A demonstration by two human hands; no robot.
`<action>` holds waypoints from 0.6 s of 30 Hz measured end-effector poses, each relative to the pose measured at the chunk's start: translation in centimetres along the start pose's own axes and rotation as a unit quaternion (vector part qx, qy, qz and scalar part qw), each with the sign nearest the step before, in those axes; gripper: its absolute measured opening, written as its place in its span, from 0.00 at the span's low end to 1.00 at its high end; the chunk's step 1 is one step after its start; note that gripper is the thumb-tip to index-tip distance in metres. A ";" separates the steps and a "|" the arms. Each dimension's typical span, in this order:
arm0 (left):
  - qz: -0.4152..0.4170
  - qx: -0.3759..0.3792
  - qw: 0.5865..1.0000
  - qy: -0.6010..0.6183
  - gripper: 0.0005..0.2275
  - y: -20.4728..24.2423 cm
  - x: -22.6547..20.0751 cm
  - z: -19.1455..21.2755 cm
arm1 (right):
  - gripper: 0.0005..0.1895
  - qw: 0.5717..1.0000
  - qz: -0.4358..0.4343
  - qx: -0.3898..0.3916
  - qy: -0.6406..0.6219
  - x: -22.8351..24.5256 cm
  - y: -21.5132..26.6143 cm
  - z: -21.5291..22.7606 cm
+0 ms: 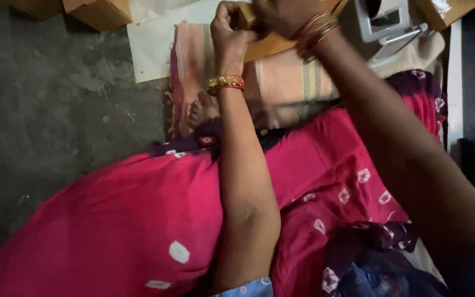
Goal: The person sits on the floor and seals a small cardboard box using a handheld tape dispenser. They fold the flaps, apply tape to the seam, and press the tape down to secure the box.
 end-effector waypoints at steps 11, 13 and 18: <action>0.113 0.004 0.925 -0.363 0.11 2.3 -1.5 0.5 | 0.24 0.990 -0.075 -0.115 -0.018 6.8 3.0 3.5; 0.099 -0.006 0.923 -0.372 0.12 2.0 -2.7 0.1 | 0.22 0.989 -0.106 -0.101 -0.007 4.7 4.0 3.2; 0.210 -0.032 0.929 -0.303 0.19 2.0 -4.1 -0.1 | 0.12 0.993 -0.102 -0.047 0.022 -0.5 5.6 0.4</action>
Point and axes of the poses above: each hand's wrist, its own y-axis away from the middle knuckle, its own z-axis out of the back of the hand, x = y × z, the point moved 3 cm from there along -y, towards the middle knuckle, and after that the axes turned 8 degrees about x, right-handed, at the moved point
